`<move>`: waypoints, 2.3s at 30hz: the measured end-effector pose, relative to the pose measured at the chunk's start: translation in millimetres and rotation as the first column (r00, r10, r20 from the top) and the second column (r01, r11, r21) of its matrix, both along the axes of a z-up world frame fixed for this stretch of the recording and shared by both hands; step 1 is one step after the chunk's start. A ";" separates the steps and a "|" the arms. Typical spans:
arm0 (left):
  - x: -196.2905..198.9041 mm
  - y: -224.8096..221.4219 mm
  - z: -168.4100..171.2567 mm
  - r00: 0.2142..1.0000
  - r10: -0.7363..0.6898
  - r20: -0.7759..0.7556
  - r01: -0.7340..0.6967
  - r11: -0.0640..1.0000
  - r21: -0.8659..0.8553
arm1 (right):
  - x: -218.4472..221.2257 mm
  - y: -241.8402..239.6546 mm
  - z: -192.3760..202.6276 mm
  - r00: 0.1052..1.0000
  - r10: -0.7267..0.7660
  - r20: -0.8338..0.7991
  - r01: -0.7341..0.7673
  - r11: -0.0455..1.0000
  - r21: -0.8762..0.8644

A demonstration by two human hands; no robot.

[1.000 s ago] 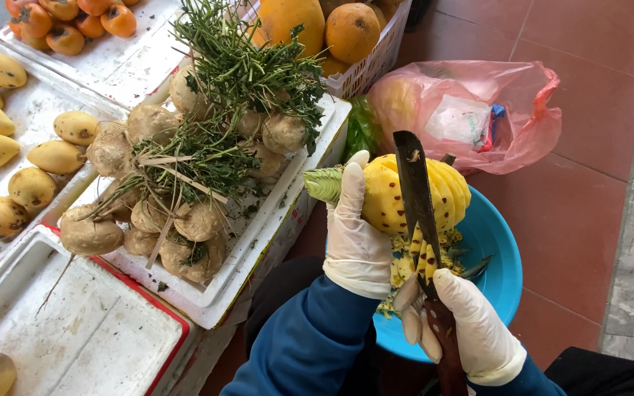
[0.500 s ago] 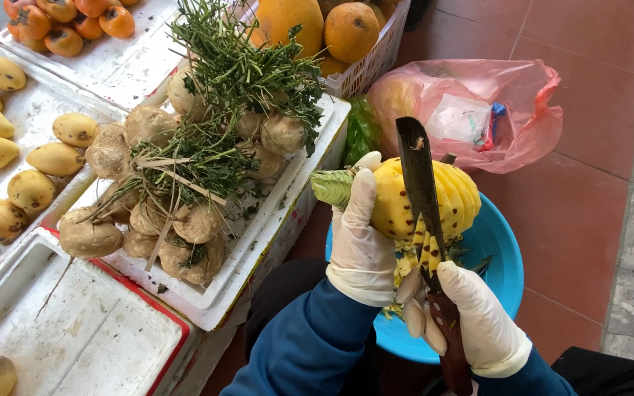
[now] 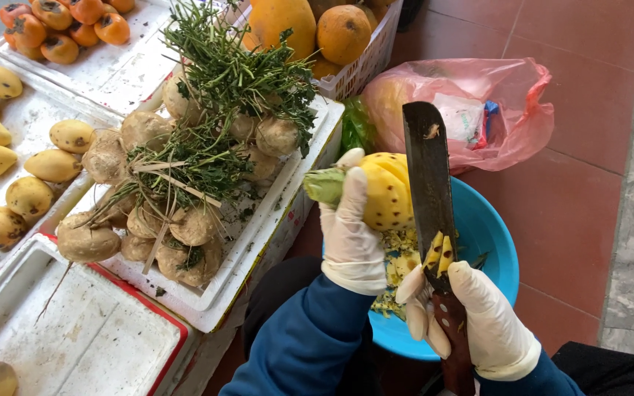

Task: Carving out the eyes of a peeled pineapple using a knife in a spiral pattern

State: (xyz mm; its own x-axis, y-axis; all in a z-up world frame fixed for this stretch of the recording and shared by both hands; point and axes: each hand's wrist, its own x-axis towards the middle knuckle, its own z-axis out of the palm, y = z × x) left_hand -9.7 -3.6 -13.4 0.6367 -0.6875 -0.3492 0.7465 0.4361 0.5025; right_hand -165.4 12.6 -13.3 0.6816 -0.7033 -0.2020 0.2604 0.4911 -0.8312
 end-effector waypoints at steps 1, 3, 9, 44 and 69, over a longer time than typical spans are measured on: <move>-0.5 0.3 6.5 1.000 -0.003 0.000 0.003 1.000 -0.001 | -8.1 1.3 -8.9 1.000 -0.003 0.000 0.003 1.000 -0.001; 4.3 2.2 20.0 0.990 0.012 -0.139 0.000 0.996 0.086 | -18.1 3.1 -28.9 0.972 -0.055 -0.228 0.069 0.996 0.056; 9.0 2.6 26.6 0.996 0.031 -0.088 -0.017 0.988 0.155 | -7.2 12.3 -33.5 0.844 0.044 -0.535 -0.019 0.998 0.051; 39.4 8.8 6.4 0.881 -0.210 -0.425 0.169 0.977 -0.132 | -69.4 -19.8 -163.1 0.650 -0.044 -0.759 0.261 0.951 0.168; -7.9 37.1 52.7 0.915 -0.316 -0.249 0.301 0.948 -0.098 | -7.6 -43.5 -45.6 0.894 -0.442 0.080 0.401 0.865 0.302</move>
